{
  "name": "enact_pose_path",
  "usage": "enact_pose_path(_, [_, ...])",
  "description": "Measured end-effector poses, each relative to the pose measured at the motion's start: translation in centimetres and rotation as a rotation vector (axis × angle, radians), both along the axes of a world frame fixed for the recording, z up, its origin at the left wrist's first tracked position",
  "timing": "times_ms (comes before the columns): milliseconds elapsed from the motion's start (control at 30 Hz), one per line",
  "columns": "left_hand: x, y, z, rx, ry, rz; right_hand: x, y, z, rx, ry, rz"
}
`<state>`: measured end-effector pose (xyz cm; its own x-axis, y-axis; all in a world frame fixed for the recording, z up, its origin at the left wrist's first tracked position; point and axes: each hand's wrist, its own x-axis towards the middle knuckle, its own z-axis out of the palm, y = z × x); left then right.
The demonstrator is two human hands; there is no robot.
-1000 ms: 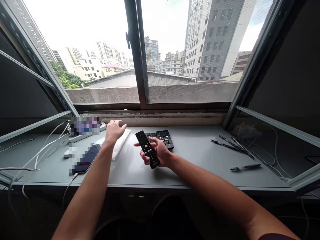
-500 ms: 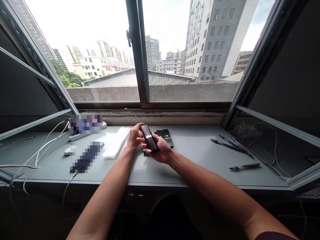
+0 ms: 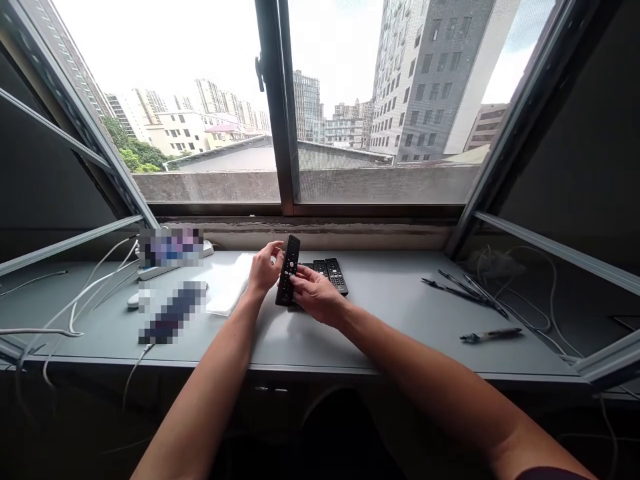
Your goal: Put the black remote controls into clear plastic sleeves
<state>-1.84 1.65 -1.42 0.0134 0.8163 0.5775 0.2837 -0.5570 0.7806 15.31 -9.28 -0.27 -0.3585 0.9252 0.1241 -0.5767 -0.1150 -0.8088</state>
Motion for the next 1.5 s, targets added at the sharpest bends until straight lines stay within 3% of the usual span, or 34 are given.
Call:
enact_pose_path(233, [-1.0, -0.1, 0.3, -0.019, -0.011, 0.061, 0.0, -1.2, 0.6, 0.506, -0.308, -0.269])
enact_pose_path(300, [-1.2, -0.2, 0.4, 0.001, -0.003, 0.093, -0.1, -1.5, 0.4, 0.552, -0.375, -0.309])
enact_pose_path(433, [-1.2, -0.3, 0.8, -0.049, -0.058, 0.105, -0.5, -1.4, -0.4, 0.465, -0.36, -0.368])
enact_pose_path(500, [-1.1, -0.6, 1.1, -0.173, -0.171, -0.033, -0.6, -1.3, -0.6, 0.422, -0.334, -0.371])
enact_pose_path(600, [-0.8, -1.1, 1.5, -0.365, -0.29, -0.355, -0.6, -0.8, -1.0, 0.39, -0.375, -0.364])
enact_pose_path(700, [-0.4, -1.3, 1.3, -0.409, -0.292, -0.47, -0.4, -0.4, -1.3, 0.354, -0.429, -0.355])
enact_pose_path(800, [-0.4, -0.4, 0.7, -0.451, -0.322, -0.406, -0.4, -0.4, -1.5, 0.329, -0.465, -0.331])
enact_pose_path(933, [-1.1, 1.7, -0.6, -0.545, -0.336, -0.151, -0.3, -0.9, -1.2, 0.383, -0.609, -0.364])
enact_pose_path(1067, [-1.6, 2.9, -1.9, -0.575, -0.088, 0.026, -0.1, -1.1, -1.1, 0.483, -0.712, -0.452])
enact_pose_path(1233, [-1.3, 2.7, -2.1, -0.5, 0.294, 0.138, 0.0, -0.9, -1.3, 0.537, -0.743, -0.47])
enact_pose_path(1400, [-1.3, 2.4, -1.7, -0.517, 0.375, 0.142, -0.2, -0.8, -1.4, 0.579, -0.791, -0.479])
enact_pose_path(1500, [-1.4, 2.2, -1.6, -0.481, 0.418, 0.21, -0.2, -0.8, -1.4, 0.605, -0.809, -0.477])
